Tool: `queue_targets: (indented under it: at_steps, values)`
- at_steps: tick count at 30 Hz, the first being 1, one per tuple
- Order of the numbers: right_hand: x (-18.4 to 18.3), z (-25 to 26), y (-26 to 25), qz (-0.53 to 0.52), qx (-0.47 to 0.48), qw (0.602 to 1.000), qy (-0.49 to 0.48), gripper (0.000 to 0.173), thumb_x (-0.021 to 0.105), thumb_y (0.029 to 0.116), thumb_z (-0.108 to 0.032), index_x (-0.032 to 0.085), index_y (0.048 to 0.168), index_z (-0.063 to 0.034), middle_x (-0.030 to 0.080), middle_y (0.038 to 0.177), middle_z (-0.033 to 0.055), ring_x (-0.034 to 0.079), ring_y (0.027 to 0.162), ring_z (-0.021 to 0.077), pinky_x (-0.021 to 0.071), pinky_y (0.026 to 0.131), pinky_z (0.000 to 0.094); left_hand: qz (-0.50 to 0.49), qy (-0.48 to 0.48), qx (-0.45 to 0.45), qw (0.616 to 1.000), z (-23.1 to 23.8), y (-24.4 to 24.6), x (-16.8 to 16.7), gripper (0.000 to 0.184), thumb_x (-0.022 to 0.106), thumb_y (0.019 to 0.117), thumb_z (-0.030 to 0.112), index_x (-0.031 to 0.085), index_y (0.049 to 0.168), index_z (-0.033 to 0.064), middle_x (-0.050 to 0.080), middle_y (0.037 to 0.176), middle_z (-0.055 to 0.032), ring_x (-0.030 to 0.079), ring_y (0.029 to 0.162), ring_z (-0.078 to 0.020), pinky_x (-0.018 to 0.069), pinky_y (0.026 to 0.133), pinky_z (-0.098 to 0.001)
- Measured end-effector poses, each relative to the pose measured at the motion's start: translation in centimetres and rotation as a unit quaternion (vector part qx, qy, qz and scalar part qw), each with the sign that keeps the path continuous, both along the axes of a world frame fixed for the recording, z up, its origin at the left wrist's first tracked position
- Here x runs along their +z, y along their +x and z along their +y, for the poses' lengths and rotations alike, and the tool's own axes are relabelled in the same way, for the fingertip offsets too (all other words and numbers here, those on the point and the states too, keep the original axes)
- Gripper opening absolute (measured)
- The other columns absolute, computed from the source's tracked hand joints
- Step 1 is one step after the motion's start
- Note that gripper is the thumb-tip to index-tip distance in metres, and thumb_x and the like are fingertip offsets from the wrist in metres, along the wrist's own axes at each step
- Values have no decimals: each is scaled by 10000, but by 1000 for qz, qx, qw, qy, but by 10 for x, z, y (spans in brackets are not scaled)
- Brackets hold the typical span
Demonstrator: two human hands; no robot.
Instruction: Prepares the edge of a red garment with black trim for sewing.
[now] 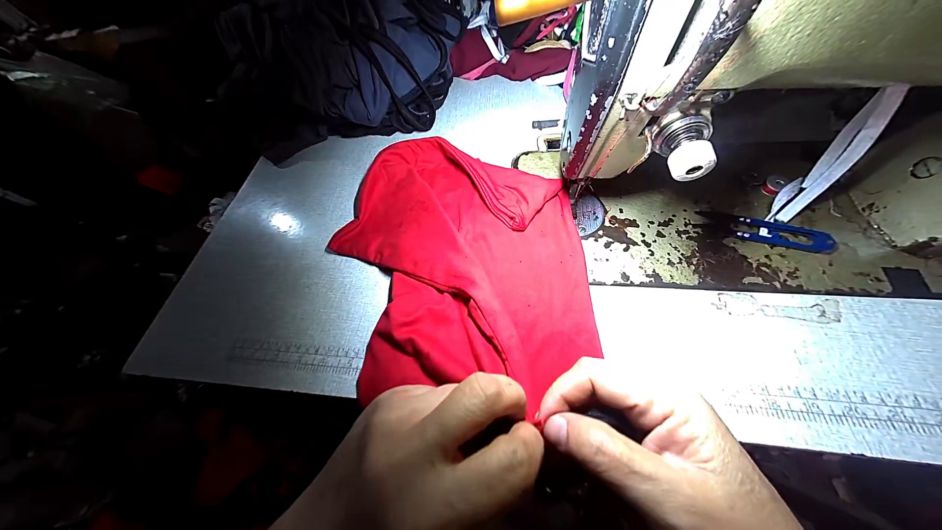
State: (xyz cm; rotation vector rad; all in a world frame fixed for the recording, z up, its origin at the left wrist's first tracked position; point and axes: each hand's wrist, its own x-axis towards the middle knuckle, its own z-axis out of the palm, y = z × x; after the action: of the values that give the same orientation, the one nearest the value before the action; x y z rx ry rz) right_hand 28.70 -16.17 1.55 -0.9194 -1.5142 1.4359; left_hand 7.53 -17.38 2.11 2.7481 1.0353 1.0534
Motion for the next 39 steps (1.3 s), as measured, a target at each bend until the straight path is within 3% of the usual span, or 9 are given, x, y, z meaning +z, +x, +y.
queue_targets:
  at_steps: [4,10,17,22,28,39]
  values:
    - [-2,1,0,36,12,999,-28,112,617,919,-55,711,871,-94,636,803,-102,521,647,-92,426,560,86,28,41,33,998,-1,0,-4,53,555,1051,166,588,1050,125,612,983,-49,592,839,-106,463,693,-171]
    - [-1,1,-2,29,12,999,-42,115,601,937,-58,693,883,-103,646,783,-114,528,621,-93,433,545,93,45,47,30,997,0,4,-3,73,519,1060,159,552,1009,118,555,899,-47,543,754,-124,422,611,-197]
    - [-3,0,0,9,-18,1000,15,96,620,925,-52,704,882,-72,656,815,-77,555,674,-84,456,586,87,38,48,49,997,-6,3,-4,91,544,1053,146,617,1085,102,555,922,-54,545,786,-122,441,673,-174]
    - [-1,-1,-1,36,5,999,-21,111,607,927,-37,698,884,-84,651,805,-95,541,652,-88,445,568,90,55,53,50,996,-3,3,-7,74,536,1053,178,575,1027,122,560,882,-48,539,732,-142,416,596,-222]
    - [-2,0,1,29,-15,999,-26,101,609,932,-48,694,909,-98,665,814,-103,562,650,-82,462,560,94,31,51,51,997,-7,3,-5,120,545,1049,134,647,1096,94,584,930,-61,557,798,-131,447,686,-194]
    - [0,-3,0,15,-11,999,-38,81,626,947,-96,704,970,-94,660,838,-104,544,618,-85,458,530,98,6,39,17,999,-7,0,-3,100,587,1029,124,667,1080,93,585,950,-60,561,825,-129,459,732,-186]
